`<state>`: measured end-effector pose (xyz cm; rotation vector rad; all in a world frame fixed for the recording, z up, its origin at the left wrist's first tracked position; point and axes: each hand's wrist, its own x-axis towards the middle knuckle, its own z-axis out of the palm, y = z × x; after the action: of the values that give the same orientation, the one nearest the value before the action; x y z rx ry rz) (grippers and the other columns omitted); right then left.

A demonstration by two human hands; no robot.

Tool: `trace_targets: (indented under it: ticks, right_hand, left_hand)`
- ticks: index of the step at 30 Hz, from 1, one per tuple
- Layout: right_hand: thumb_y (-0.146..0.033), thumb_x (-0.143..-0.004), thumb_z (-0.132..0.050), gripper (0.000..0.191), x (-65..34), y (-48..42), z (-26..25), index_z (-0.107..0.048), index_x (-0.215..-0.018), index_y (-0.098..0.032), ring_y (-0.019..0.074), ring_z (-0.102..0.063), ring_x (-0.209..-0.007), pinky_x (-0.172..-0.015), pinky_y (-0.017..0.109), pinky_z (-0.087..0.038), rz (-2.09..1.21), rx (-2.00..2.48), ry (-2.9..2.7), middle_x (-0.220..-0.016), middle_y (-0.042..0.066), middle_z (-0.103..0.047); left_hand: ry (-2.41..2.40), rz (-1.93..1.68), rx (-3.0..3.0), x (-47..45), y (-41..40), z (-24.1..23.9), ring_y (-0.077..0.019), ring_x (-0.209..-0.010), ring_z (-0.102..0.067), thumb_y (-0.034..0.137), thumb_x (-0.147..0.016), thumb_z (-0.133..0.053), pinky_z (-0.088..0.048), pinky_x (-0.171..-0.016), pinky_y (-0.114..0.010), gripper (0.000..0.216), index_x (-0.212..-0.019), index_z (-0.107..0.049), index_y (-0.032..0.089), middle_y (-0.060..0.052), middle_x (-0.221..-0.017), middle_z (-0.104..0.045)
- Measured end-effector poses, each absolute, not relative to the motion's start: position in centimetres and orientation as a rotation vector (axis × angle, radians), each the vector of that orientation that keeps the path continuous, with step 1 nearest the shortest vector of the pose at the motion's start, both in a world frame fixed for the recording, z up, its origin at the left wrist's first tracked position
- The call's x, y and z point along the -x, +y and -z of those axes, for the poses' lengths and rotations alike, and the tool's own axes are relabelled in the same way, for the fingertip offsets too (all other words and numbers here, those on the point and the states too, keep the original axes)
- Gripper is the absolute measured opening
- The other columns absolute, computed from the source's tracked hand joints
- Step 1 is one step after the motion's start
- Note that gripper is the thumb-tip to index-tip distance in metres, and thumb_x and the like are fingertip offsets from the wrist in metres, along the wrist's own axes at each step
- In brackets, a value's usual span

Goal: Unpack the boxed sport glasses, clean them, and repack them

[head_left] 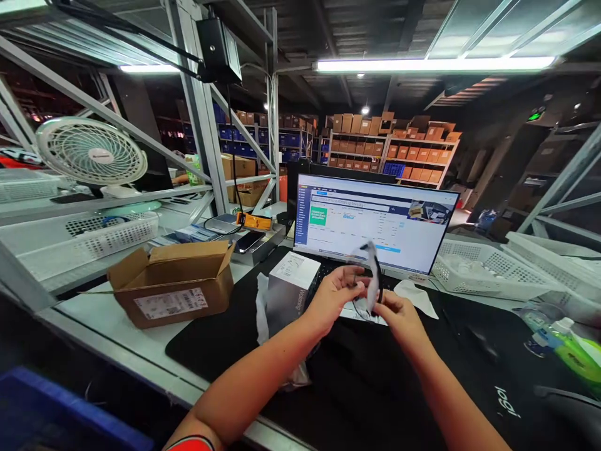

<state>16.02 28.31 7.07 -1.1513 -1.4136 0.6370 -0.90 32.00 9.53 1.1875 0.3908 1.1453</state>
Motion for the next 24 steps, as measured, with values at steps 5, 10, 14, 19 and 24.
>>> trace_targets:
  ticks: [5, 10, 14, 19, 24]
  right_hand:
    - [-0.038, -0.077, -0.069, 0.017, -17.8, 28.4, -7.5, -0.073, -0.075, -0.022, 0.0275, -0.067, -0.092, -0.086, 0.042, -0.050, -0.324, 1.254, -1.378, -0.096, 0.007, -0.075]
    - [-0.035, -0.074, -0.068, 0.032, -17.6, 29.6, -6.4, -0.066, -0.103, -0.021, 0.0248, -0.069, -0.085, -0.075, 0.037, -0.054, -0.564, 1.132, -1.032, -0.097, 0.007, -0.075]
    - [-0.039, -0.077, -0.065, 0.037, -19.5, 31.3, -5.8, -0.057, -0.109, -0.022, 0.0231, -0.069, -0.080, -0.066, 0.035, -0.055, -0.609, 1.111, -0.770, -0.102, 0.008, -0.073]
    - [-0.032, -0.073, -0.076, 0.061, -22.0, 30.3, -7.2, -0.051, -0.128, -0.028, 0.0228, -0.059, -0.120, -0.100, 0.040, -0.048, -0.293, 1.117, -0.812, -0.135, 0.007, -0.058]
    - [-0.041, -0.084, -0.074, 0.052, -20.0, 27.1, -9.5, -0.057, -0.132, -0.029, 0.0281, -0.059, -0.123, -0.104, 0.046, -0.048, -0.677, 0.940, -1.556, -0.131, 0.010, -0.064]
  left_hand:
    - [0.425, -1.004, -1.343, 1.5, 32.2, -9.9, -0.0291, -0.107, -0.071, 0.041, -0.064, -0.091, -0.054, -0.092, -0.040, 0.054, -0.106, -0.069, 0.015, -0.013, -0.105, -0.077]
    - [0.551, -1.080, -1.626, 1.4, 31.3, -10.2, -0.0291, -0.111, -0.069, 0.032, -0.072, -0.085, -0.053, -0.097, -0.041, 0.039, -0.107, -0.075, 0.017, -0.011, -0.114, -0.076]
    - [0.600, -1.091, -1.784, 2.0, 30.8, -10.5, -0.0268, -0.112, -0.069, 0.019, -0.074, -0.080, -0.051, -0.104, -0.040, 0.038, -0.112, -0.076, 0.021, -0.007, -0.115, -0.077]
    - [0.683, -1.160, -1.913, 2.8, 30.8, -11.0, -0.0250, -0.114, -0.069, 0.010, -0.076, -0.072, -0.050, -0.107, -0.040, 0.043, -0.116, -0.075, 0.026, -0.003, -0.118, -0.076]
    - [0.654, -1.116, -1.891, 2.8, 30.7, -11.2, -0.0246, -0.109, -0.070, 0.012, -0.076, -0.072, -0.053, -0.101, -0.037, 0.038, -0.112, -0.075, 0.024, -0.004, -0.115, -0.076]
